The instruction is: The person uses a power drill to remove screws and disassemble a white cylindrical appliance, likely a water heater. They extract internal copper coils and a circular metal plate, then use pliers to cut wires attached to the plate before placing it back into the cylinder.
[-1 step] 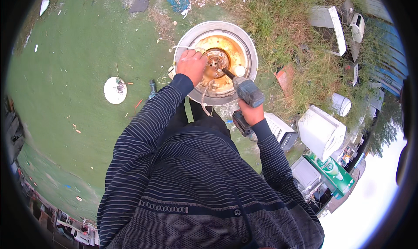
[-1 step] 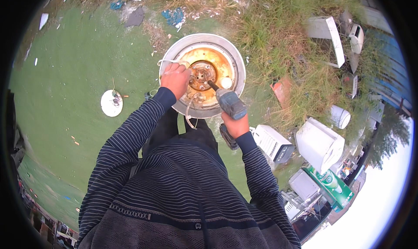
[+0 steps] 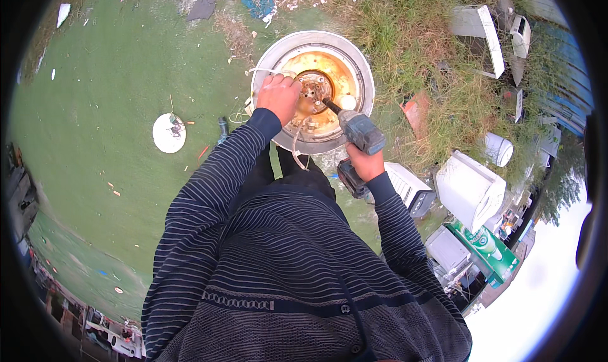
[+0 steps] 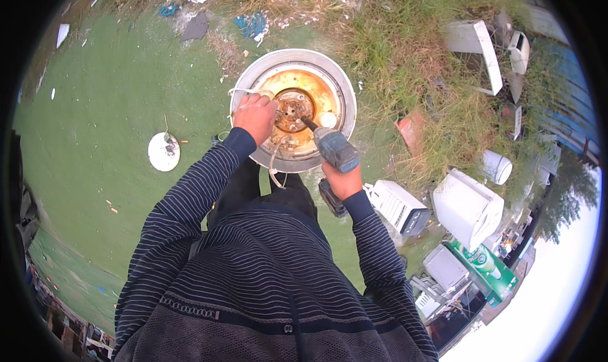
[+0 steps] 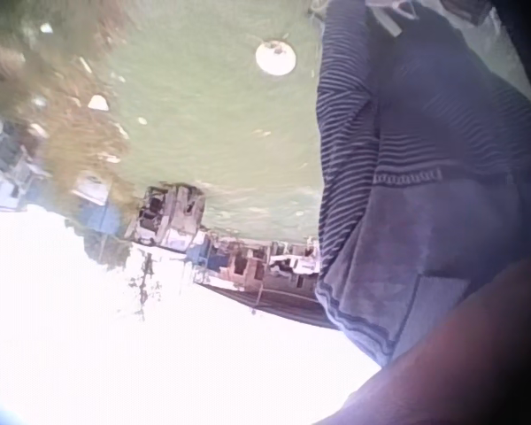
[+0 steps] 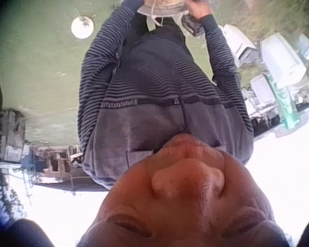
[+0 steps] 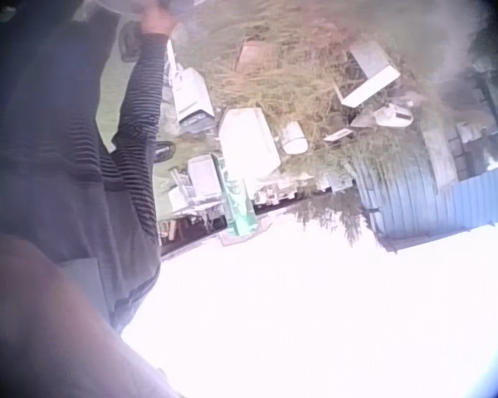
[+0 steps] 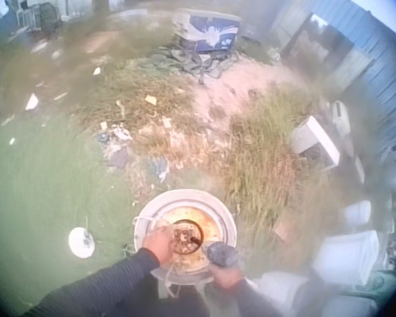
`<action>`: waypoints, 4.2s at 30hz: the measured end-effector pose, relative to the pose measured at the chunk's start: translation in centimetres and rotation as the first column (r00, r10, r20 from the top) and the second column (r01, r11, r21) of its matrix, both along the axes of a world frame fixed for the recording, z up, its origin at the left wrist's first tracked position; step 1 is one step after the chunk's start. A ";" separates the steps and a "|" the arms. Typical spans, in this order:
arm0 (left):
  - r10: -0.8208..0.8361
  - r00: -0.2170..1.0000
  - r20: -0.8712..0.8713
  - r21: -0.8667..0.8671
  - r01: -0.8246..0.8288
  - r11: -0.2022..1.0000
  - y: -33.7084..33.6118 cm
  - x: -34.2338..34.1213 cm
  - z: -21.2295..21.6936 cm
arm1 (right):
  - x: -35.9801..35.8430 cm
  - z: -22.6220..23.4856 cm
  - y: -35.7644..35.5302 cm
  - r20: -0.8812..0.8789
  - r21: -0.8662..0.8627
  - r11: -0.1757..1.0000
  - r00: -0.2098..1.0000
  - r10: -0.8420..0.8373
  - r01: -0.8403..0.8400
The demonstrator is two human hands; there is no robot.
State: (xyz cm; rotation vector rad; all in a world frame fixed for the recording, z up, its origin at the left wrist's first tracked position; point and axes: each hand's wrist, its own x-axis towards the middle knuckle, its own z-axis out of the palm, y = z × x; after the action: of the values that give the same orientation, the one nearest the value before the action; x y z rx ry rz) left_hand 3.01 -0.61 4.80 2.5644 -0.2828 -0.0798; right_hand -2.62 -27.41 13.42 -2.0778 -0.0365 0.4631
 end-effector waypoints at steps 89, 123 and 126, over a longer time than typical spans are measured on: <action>0.113 0.914 -0.389 0.513 0.113 0.851 -12.7 4.1 1.0 | -11.7 -5.6 -18.4 -0.134 0.135 0.818 0.828 -0.544 0.559; 0.014 0.916 -0.400 0.283 0.109 0.953 -8.2 4.0 3.5 | -11.9 -6.3 -18.4 -0.256 0.188 0.761 0.779 -0.573 0.621; 0.006 0.919 -0.394 0.285 0.116 0.951 -8.1 4.3 3.5 | -12.5 -7.1 -18.6 -0.210 0.215 0.771 0.800 -0.563 0.599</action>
State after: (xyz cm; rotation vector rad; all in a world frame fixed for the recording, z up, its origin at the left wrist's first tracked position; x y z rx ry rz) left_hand 7.28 -8.72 8.35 2.7636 -0.2006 -0.7006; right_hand -15.16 -45.97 6.28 -1.6638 0.5871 0.1916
